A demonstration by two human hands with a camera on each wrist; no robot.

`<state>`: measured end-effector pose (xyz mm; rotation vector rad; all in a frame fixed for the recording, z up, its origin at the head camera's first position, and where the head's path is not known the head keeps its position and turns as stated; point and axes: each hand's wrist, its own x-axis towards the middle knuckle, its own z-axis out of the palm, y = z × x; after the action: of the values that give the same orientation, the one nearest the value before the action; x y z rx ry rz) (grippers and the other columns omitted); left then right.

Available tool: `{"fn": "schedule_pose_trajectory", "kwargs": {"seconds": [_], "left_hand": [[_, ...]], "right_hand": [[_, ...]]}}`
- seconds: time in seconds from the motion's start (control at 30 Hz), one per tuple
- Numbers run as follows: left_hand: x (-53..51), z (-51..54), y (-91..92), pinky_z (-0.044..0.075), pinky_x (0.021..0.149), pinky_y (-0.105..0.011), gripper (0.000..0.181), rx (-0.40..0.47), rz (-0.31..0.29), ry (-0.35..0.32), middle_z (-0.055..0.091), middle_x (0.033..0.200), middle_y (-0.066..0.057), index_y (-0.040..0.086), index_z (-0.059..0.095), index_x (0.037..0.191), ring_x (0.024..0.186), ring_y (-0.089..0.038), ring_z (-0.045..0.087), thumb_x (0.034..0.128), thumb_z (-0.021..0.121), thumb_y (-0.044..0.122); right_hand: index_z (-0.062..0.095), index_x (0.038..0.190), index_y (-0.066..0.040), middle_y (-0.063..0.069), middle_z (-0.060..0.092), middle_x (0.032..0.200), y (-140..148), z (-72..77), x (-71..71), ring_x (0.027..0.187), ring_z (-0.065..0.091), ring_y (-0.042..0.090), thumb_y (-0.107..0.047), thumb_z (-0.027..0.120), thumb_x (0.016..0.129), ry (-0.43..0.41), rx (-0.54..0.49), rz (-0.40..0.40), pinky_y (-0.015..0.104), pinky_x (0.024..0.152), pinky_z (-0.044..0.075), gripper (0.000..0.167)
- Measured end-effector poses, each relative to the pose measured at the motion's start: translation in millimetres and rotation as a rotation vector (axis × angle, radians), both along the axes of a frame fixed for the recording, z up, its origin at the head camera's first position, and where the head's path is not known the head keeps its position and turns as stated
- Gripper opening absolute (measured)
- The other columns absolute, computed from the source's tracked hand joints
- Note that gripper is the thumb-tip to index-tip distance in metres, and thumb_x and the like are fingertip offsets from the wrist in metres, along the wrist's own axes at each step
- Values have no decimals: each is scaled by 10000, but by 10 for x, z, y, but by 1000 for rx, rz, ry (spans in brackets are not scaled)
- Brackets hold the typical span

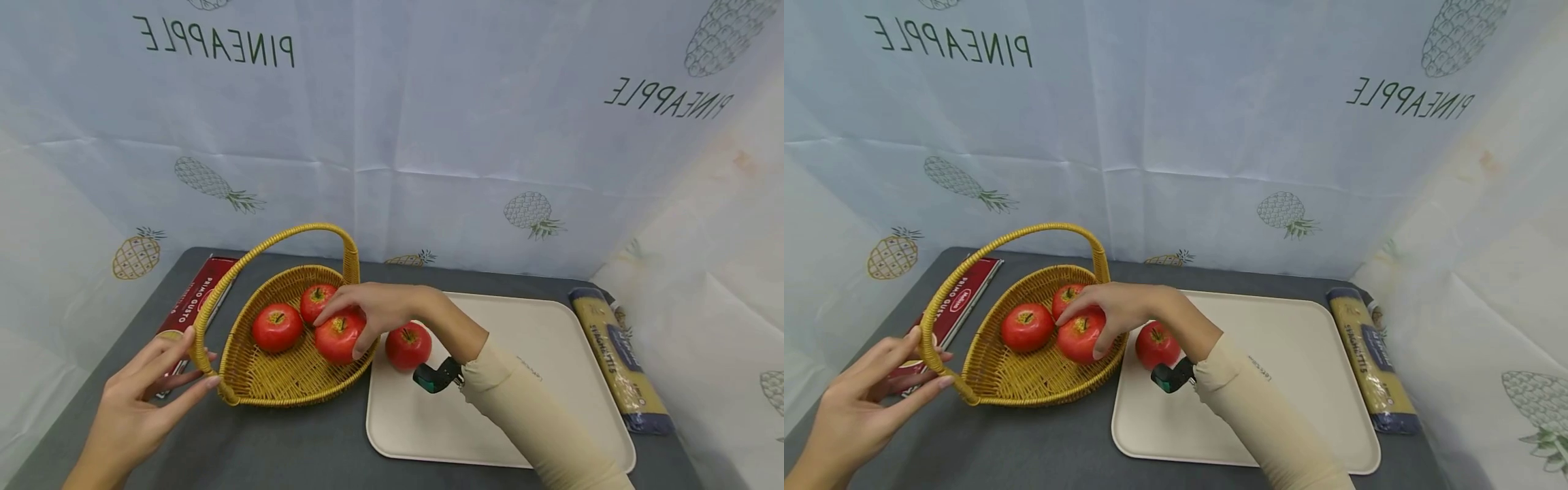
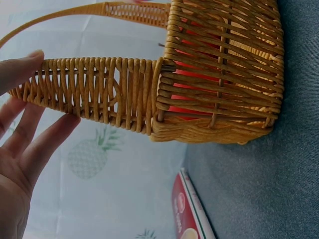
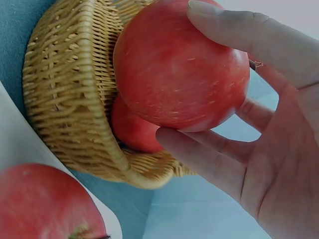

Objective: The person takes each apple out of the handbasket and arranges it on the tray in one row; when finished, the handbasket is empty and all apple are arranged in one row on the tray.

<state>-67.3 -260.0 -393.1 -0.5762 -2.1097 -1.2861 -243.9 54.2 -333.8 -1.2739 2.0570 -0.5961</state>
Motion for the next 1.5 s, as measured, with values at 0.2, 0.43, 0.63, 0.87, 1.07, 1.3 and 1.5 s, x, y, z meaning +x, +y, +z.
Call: {"fn": "schedule_pose_trajectory", "kwargs": {"seconds": [0.2,0.43,0.63,0.87,1.07,1.3,1.5], "left_hand": [[-1,-2,3,585,814,-102,767,5,-18,5,650,1092,30,-189,521,1362,1025,18,717,815,788,277],[-8,-8,1,586,824,-107,758,13,-34,12,649,1093,25,-193,514,1365,1024,2,699,826,784,268],[-10,-5,-5,587,824,-109,753,23,-44,18,653,1094,17,-203,520,1352,1025,-2,706,821,794,255],[-3,-5,-10,585,816,-100,770,4,-22,16,654,1091,33,-195,523,1356,1021,14,714,824,775,301],[1,4,-11,584,807,-96,764,-1,-14,-2,655,1100,37,-190,528,1355,1018,19,714,810,787,280],[-7,5,-8,589,818,-109,769,23,-53,12,651,1106,18,-204,504,1364,1028,17,722,822,788,261],[-1,8,-4,587,818,-106,767,27,-50,10,652,1111,25,-198,507,1367,1027,20,721,823,786,264]], "right_hand": [[593,1427,-300,-35,505,1447,170,84,-6,1345,437,138,-185,827,819,-7,-7,-50,241,971,572,661],[592,1430,-313,-51,515,1445,388,157,3,1344,457,141,-182,825,819,8,-10,-103,299,1005,570,667],[609,1413,-316,-58,540,1407,583,191,9,1324,478,156,-167,832,812,8,-24,-145,340,979,598,658],[624,1393,-326,-50,541,1408,794,243,23,1323,488,184,-149,831,813,-2,-16,-192,319,952,613,640],[619,1397,-324,-24,527,1419,976,277,37,1326,486,216,-127,830,792,-18,-28,-237,319,940,619,671],[615,1410,-257,24,534,1409,1151,255,54,1320,486,255,-148,840,793,-15,-73,-254,331,922,630,666],[628,1386,-244,19,540,1387,1295,222,54,1303,490,259,-150,852,779,-61,-112,-294,347,913,639,654]]}}
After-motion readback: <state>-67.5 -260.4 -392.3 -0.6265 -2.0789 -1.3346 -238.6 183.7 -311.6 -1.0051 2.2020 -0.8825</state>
